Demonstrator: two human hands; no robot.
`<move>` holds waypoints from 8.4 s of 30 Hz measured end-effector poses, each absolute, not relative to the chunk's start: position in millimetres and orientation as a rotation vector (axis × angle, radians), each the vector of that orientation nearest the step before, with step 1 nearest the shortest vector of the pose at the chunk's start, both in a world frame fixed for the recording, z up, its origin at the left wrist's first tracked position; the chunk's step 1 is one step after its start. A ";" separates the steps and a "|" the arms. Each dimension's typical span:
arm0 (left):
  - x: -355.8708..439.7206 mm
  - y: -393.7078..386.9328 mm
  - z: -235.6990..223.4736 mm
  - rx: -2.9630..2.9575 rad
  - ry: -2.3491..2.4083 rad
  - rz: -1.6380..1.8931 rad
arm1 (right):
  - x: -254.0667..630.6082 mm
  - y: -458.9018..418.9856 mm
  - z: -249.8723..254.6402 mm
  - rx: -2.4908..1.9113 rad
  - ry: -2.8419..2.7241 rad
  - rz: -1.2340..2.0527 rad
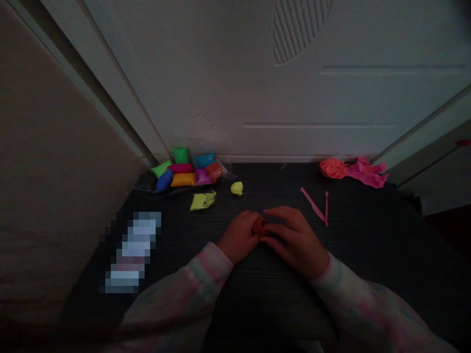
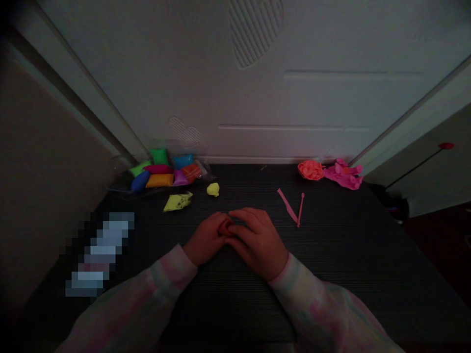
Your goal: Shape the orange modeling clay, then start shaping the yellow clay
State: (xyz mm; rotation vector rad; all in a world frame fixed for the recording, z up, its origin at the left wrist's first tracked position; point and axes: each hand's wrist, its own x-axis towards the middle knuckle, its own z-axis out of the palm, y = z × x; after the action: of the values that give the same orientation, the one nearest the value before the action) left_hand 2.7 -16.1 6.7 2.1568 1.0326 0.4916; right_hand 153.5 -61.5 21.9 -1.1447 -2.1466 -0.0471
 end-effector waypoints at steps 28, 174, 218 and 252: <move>0.7 -8.2 4.5 2.177 0.790 0.464 | 157.6 -62.0 24.1 -1.044 -2.223 -0.014; 2.6 -8.7 12.6 0.599 0.592 0.836 | 160.2 -58.0 21.2 -1.293 -1.819 0.265; 4.2 -17.7 18.8 0.740 0.569 0.792 | 161.1 -63.9 27.8 -1.268 -1.737 0.451; 10.5 -18.3 14.9 0.640 0.657 0.788 | 155.4 -61.9 24.0 -1.279 -1.840 0.251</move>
State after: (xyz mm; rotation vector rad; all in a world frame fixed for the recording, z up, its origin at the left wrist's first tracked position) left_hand 10.5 -18.3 14.9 0.6398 0.6574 0.7876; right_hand 155.4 -61.9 24.0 -1.2794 -1.8396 0.2514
